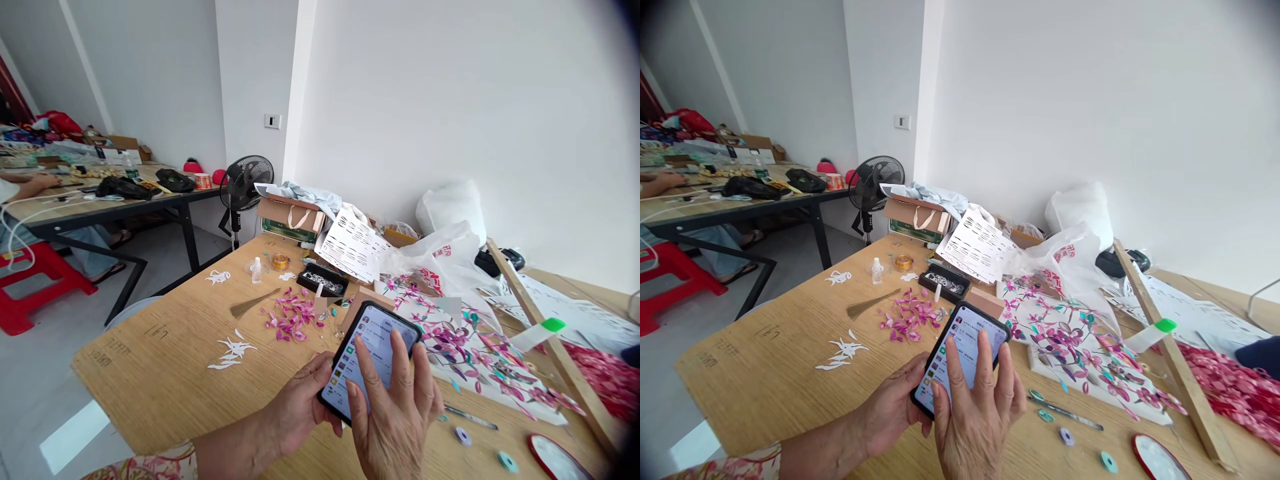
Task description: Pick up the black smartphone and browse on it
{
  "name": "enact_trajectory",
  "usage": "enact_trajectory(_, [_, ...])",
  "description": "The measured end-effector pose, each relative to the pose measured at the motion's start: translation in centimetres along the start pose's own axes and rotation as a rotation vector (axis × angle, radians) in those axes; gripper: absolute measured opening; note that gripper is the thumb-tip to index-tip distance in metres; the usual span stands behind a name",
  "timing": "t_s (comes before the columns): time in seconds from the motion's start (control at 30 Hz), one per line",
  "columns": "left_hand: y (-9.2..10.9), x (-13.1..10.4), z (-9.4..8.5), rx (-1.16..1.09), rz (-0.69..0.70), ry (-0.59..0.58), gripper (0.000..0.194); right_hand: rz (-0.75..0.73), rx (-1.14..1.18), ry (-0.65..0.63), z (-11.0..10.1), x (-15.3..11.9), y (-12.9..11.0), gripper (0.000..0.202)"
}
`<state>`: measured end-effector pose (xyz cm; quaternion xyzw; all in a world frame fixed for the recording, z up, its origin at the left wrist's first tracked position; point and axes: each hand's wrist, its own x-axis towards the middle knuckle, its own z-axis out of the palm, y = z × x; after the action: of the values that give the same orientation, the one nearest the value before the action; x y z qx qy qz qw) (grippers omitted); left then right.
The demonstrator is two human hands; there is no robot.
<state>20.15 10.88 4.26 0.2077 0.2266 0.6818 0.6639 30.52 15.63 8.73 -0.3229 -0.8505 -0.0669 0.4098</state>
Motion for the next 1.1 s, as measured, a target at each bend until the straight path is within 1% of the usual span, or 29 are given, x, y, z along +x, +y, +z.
enact_trajectory(0.17, [0.1, -0.1, 0.0, -0.001, 0.000, -0.001, 0.023, -0.009, -0.018, 0.027, 0.0, -0.3, 0.1, 0.050])
enact_trajectory(0.37, [0.2, 0.0, 0.0, 0.012, -0.004, -0.001, 0.026, -0.092, -0.077, 0.106, -0.4, -0.9, 0.6, 0.047])
enact_trajectory(0.47, [0.3, 0.1, 0.0, 0.022, 0.006, 0.000, 0.026, -0.050, -0.007, 0.117, -0.8, -1.2, 1.4, 0.048])
enact_trajectory(0.5, [0.3, 0.1, 0.0, 0.025, 0.006, 0.000, 0.026, -0.012, 0.042, 0.112, -0.9, -1.3, 1.6, 0.048])
enact_trajectory(0.57, [0.3, 0.1, 0.1, 0.022, 0.008, 0.010, 0.026, 0.112, 0.162, 0.096, -1.2, -1.5, 1.9, 0.046])
enact_trajectory(0.73, [0.5, 0.3, 0.1, 0.007, 0.001, 0.016, 0.028, 0.586, 0.582, 0.033, -1.2, -1.8, 1.5, 0.041])
enact_trajectory(0.83, [0.8, 0.4, 0.2, 0.003, 0.009, 0.006, 0.031, 0.781, 0.853, 0.063, -0.7, -1.9, 1.1, 0.038])
enact_trajectory(0.93, [1.0, 0.4, 0.3, -0.001, 0.017, 0.012, 0.032, 0.871, 0.979, 0.067, -0.2, -2.2, 1.1, 0.037])
enact_trajectory(1.1, [1.1, 0.6, 0.4, 0.008, 0.024, 0.018, 0.032, 0.903, 0.976, 0.004, -0.1, -2.5, 1.3, 0.042])
